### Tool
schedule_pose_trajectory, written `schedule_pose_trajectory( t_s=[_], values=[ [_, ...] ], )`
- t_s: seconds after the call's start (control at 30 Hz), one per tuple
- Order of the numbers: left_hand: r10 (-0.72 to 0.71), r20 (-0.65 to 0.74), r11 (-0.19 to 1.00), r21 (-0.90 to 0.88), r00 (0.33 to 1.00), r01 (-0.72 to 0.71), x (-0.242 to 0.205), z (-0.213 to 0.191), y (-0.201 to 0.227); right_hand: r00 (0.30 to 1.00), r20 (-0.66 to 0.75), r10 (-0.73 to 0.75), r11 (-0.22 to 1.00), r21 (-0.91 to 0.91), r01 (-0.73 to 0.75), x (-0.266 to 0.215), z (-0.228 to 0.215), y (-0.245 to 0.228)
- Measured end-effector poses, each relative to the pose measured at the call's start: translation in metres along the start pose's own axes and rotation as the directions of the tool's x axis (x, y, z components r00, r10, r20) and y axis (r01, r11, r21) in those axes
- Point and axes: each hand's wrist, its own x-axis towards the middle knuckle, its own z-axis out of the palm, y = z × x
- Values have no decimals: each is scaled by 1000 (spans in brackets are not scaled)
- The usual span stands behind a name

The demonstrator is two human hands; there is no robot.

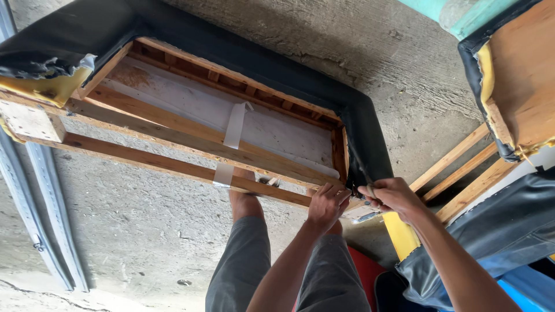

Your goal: The person removes old black fabric from a wooden furniture frame using shears and pulls white batting/lining materials by hand.

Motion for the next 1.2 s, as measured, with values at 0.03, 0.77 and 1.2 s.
schedule_pose_trajectory(
  t_s=[0.03,0.77,1.2],
  values=[
    [-22,22,999,25,1000,22,0,3,0,999,-32,-30,1000,-6,30,-5,-4,5],
    [-221,417,973,34,882,228,73,14,-13,509,-651,-563,775,-202,599,-8,22,128],
    [-244,499,960,3,832,280,81,14,-7,346,-648,-679,706,-444,552,89,26,64]
  ],
)
